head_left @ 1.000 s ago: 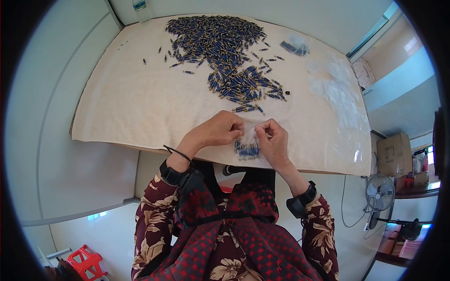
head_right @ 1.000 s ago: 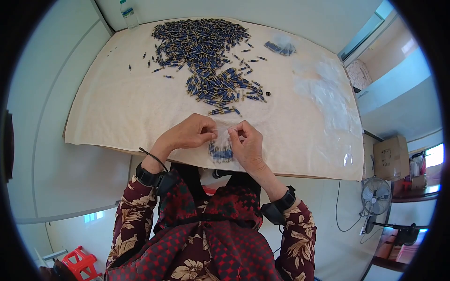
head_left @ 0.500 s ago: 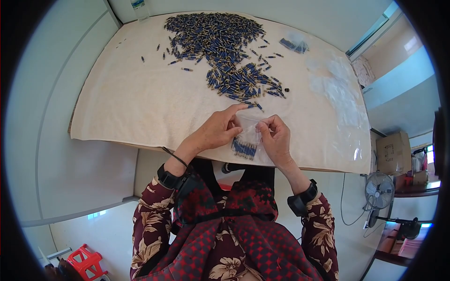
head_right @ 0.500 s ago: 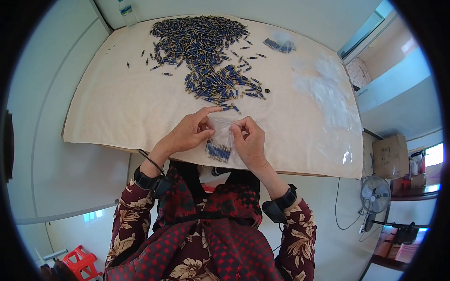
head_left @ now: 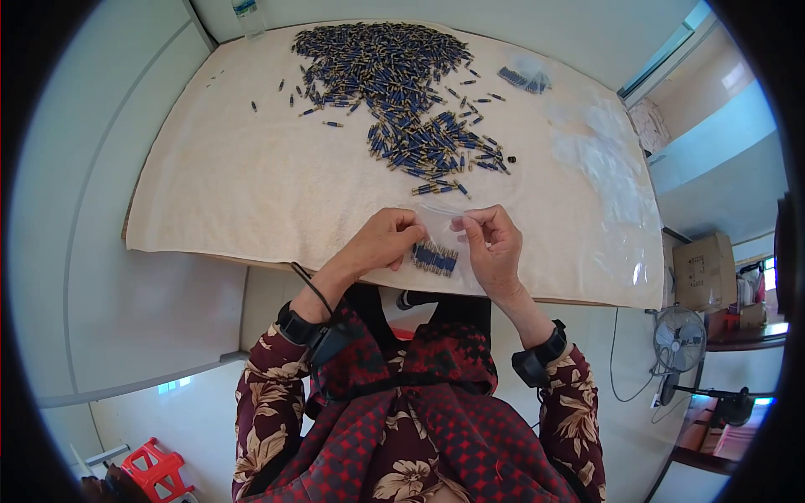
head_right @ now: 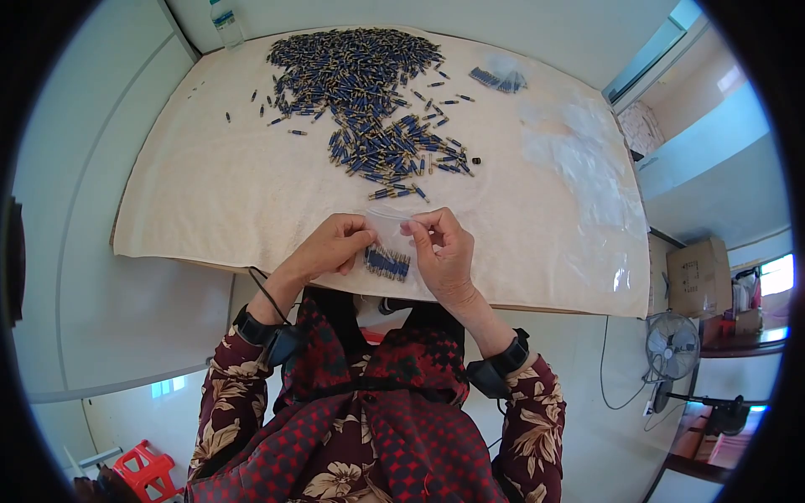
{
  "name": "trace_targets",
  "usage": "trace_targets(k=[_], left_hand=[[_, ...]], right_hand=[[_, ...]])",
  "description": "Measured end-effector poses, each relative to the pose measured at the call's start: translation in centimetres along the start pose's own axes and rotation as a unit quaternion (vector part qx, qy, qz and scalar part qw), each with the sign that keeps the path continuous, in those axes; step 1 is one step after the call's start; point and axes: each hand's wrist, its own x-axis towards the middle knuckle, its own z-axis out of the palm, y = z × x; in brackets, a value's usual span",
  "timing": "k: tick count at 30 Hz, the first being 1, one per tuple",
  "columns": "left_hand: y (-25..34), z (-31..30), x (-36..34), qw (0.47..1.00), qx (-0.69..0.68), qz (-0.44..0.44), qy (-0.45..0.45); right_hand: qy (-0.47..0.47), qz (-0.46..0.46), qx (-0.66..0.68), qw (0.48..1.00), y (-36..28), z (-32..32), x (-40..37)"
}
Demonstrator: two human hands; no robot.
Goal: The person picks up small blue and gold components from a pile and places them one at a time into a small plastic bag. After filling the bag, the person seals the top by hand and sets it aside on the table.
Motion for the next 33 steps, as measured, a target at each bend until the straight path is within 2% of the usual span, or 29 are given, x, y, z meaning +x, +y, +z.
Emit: trace_targets(k=[4, 9, 12, 18, 21, 24, 26, 29, 33], left_hand=[[0.1, 0.5, 0.0, 0.997, -0.053, -0.044, 0.027], [-0.6, 0.8, 0.5, 0.997, -0.048, -0.031, 0.048], [-0.8, 0.2, 0.6, 0.999, -0.047, -0.014, 0.010], [-0.7, 0.3, 0.2, 1.000, -0.022, 0.000, 0.020], [-0.8, 0.7, 0.1, 0.999, 0.002, 0.011, 0.039], [-1.8, 0.6, 0.4, 0.996, 0.041, 0.073, 0.025], [-1.8, 0.5, 0.3, 0.997, 0.034, 0.072, 0.015], [-1.2, 0.4, 0.1, 0.997, 0.018, 0.072, -0.006], [-1.6, -0.4, -0.1, 0.998, -0.017, 0.065, -0.006]], right_hand=[[-0.007, -0.018, -0.003, 1.000, 0.1, 0.4, -0.1], [-0.006, -0.023, -0.008, 1.000, 0.1, 0.5, -0.1], [0.000, -0.031, -0.010, 0.999, -0.1, 0.5, -0.1], [0.005, -0.018, -0.013, 1.000, 0.0, 0.3, 0.1], [0.030, 0.004, 0.035, 0.999, 0.1, 0.5, 0.4], [0.015, 0.023, 0.053, 0.998, 0.4, 0.0, 0.6], [0.008, 0.032, 0.062, 0.998, 0.2, -0.1, 0.7], [-0.009, 0.120, 0.150, 0.981, -1.1, -0.4, 1.0], [-0.018, 0.163, 0.214, 0.963, -0.9, -0.6, 0.7]])
